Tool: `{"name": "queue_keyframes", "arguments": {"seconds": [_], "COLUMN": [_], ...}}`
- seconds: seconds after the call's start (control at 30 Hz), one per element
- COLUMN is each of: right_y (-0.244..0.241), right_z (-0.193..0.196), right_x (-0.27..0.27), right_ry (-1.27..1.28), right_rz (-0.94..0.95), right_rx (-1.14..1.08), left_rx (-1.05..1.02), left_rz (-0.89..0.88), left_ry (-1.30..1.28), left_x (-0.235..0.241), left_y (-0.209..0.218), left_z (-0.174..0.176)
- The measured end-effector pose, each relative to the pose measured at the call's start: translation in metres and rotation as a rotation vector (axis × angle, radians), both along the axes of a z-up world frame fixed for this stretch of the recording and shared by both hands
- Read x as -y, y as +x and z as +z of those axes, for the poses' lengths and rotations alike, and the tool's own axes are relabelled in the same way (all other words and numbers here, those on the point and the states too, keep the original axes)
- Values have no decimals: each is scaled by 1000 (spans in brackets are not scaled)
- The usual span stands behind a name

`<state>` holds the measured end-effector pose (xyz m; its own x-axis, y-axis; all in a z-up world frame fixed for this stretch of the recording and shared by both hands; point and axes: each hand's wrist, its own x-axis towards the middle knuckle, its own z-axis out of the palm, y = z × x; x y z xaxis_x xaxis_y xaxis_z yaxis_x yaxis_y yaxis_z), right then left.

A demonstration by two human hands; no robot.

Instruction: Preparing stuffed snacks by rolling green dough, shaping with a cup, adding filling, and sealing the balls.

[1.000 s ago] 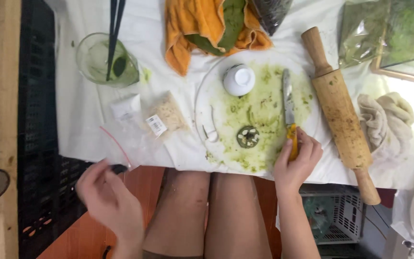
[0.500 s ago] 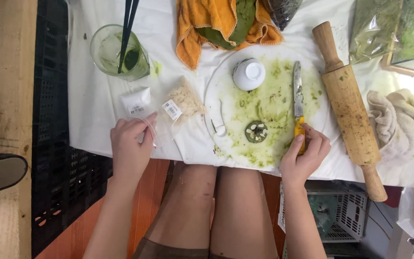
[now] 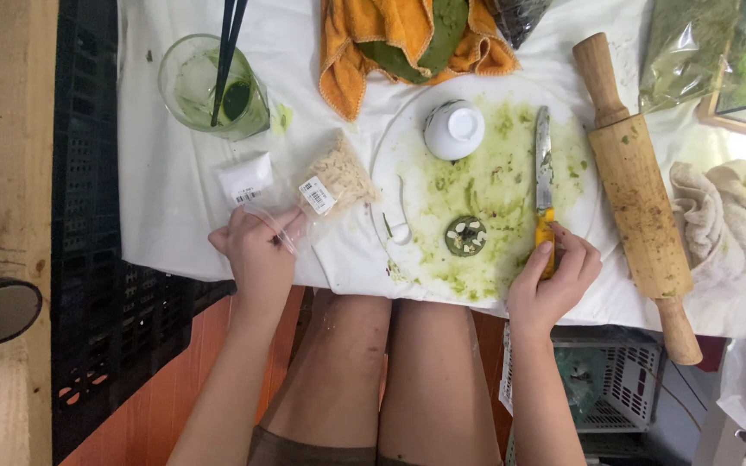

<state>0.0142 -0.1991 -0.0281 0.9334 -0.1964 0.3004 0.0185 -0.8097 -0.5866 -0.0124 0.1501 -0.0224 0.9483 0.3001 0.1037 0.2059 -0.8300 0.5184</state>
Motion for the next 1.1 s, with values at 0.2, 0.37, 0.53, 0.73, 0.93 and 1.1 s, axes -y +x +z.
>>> {"name": "queue_keyframes", "arguments": {"seconds": [0.2,0.37,0.53,0.73,0.93,1.1], "right_y": [1,2,3,2,-11,-1], "right_z": [-1,1,2,48,61,47], "right_x": [0,-2,-2,-25,-44,-42], "right_ry": [6,19,1,-435,810,930], "right_rz": [-2,3,-37,21,146,107], "right_rx": [17,19,-6,128,-384,-419], "left_rx": [138,203,112,-86,-259,-225], "left_rz": [39,-1,241,-77,-176,-179], "left_ry": [-105,-157,-249,-699,-924,-1031], "left_x": [-1,-7,0,91,155,170], "left_y": [-6,-23,-49,-24,27,37], "left_z": [15,55,96,128,70,45]}}
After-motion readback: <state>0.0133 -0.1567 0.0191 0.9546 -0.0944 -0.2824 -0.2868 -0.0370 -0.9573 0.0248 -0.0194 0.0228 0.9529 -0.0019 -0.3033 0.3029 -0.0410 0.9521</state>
